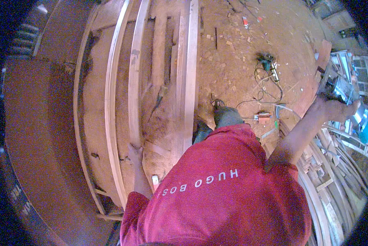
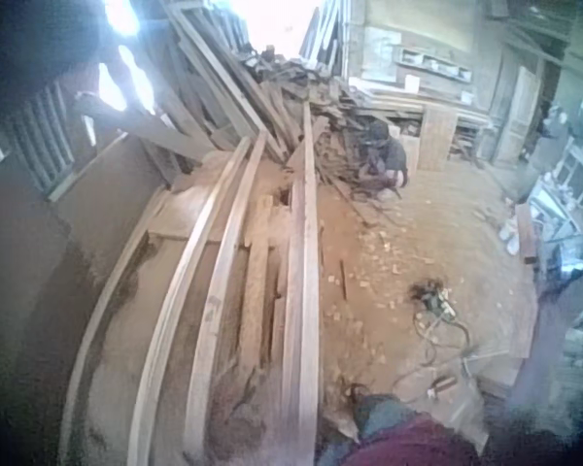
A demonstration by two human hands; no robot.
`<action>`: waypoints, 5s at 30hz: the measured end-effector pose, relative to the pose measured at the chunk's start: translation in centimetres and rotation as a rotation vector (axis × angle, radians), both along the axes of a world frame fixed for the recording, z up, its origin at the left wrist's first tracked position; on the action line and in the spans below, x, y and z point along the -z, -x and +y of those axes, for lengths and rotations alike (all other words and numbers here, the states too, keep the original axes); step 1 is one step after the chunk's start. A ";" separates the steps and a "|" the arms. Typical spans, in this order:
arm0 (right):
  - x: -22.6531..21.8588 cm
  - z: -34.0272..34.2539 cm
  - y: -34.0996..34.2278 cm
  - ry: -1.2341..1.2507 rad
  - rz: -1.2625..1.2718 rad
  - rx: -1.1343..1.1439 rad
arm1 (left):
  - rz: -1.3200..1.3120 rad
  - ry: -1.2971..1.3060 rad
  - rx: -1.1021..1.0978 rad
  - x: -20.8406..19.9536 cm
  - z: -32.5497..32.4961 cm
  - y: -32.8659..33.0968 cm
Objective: The person attaches a small metal bracket and a plastic piece to a wooden component using a screwdriver, then picks up a handheld router and brings it to a workbench to continue working on curved wooden pieces.
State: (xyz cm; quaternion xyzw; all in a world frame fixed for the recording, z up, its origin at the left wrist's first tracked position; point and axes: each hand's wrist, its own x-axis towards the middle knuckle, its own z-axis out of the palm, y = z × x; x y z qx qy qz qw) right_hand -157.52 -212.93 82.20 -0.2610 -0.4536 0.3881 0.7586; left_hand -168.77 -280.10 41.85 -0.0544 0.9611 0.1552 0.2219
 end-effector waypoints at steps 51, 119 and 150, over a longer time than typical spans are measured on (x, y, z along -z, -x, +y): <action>8.2 39.6 4.8 0.362 -0.015 0.508 | 0.247 -0.107 0.297 0.8 68.5 31.9; -2.7 17.1 19.0 0.420 -0.019 -0.232 | 0.303 0.150 -0.145 -17.6 16.2 20.2; -2.3 0.7 31.9 0.431 -0.298 -0.698 | 0.429 0.064 -0.321 -6.6 -1.8 22.6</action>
